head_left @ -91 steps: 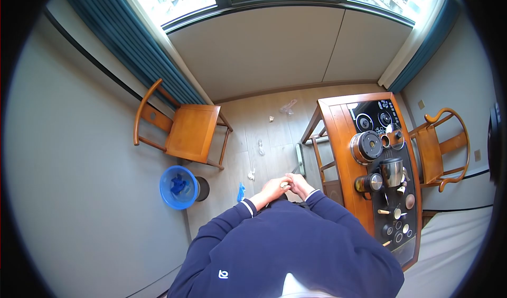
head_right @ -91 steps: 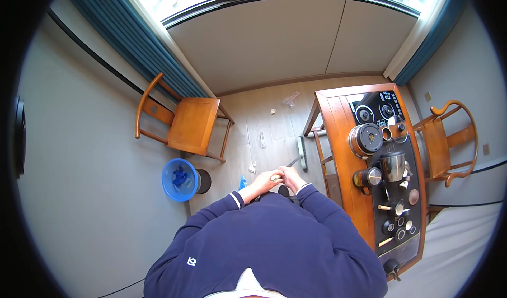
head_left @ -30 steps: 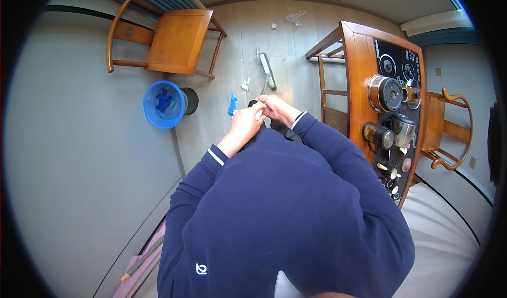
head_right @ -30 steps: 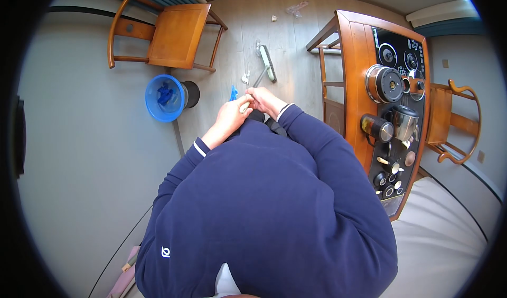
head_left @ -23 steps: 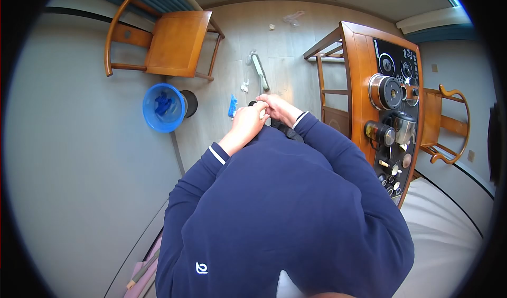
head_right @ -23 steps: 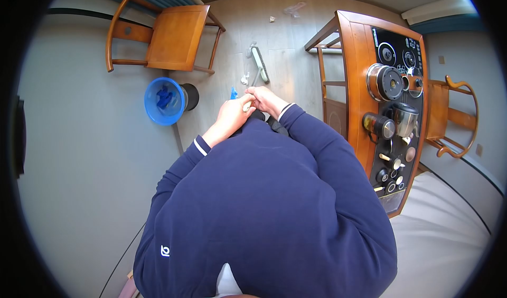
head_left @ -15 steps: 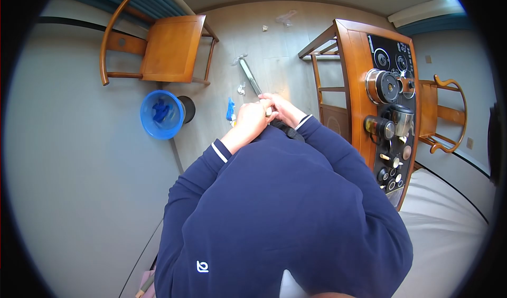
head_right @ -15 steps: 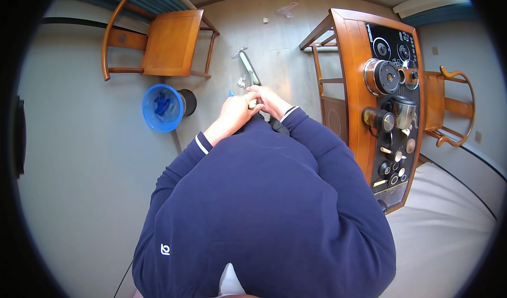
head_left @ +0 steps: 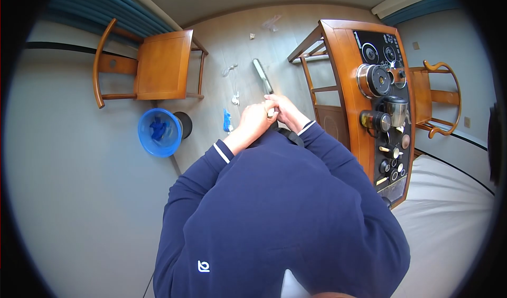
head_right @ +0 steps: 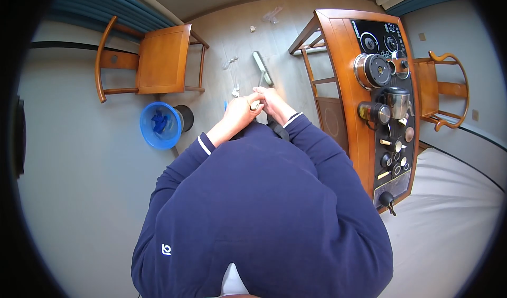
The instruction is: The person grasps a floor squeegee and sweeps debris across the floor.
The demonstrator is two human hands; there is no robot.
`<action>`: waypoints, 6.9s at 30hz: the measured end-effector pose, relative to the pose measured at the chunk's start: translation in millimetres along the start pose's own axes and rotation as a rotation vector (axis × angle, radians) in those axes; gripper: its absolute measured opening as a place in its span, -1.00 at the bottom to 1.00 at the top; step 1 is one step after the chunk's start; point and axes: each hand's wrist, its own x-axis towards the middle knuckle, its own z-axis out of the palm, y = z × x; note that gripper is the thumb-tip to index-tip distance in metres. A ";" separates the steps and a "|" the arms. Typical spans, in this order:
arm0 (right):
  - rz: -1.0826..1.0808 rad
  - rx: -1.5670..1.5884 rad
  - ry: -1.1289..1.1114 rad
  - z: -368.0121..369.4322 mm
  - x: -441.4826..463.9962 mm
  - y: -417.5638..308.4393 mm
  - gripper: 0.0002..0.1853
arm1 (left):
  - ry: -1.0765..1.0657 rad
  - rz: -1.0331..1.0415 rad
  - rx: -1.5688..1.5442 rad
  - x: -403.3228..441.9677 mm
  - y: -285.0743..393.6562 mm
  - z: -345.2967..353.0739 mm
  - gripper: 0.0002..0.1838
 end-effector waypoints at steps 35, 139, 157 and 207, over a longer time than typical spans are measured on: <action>0.029 -0.070 0.184 10.9 84.3 -15.4 -0.84 | -0.032 -0.122 -0.208 44.1 -64.7 2.1 -0.72; 0.071 0.305 0.030 21.3 170.1 -209.5 -0.91 | 0.076 -0.161 -0.323 254.7 -33.5 -65.8 -0.73; 0.106 0.291 -0.012 70.9 218.0 -211.3 -0.87 | 0.129 -0.084 -0.094 262.4 -70.4 -111.1 -0.75; -0.280 0.750 0.231 34.2 199.6 -287.0 -0.93 | -0.267 0.161 -0.237 381.2 -43.5 -136.8 -0.80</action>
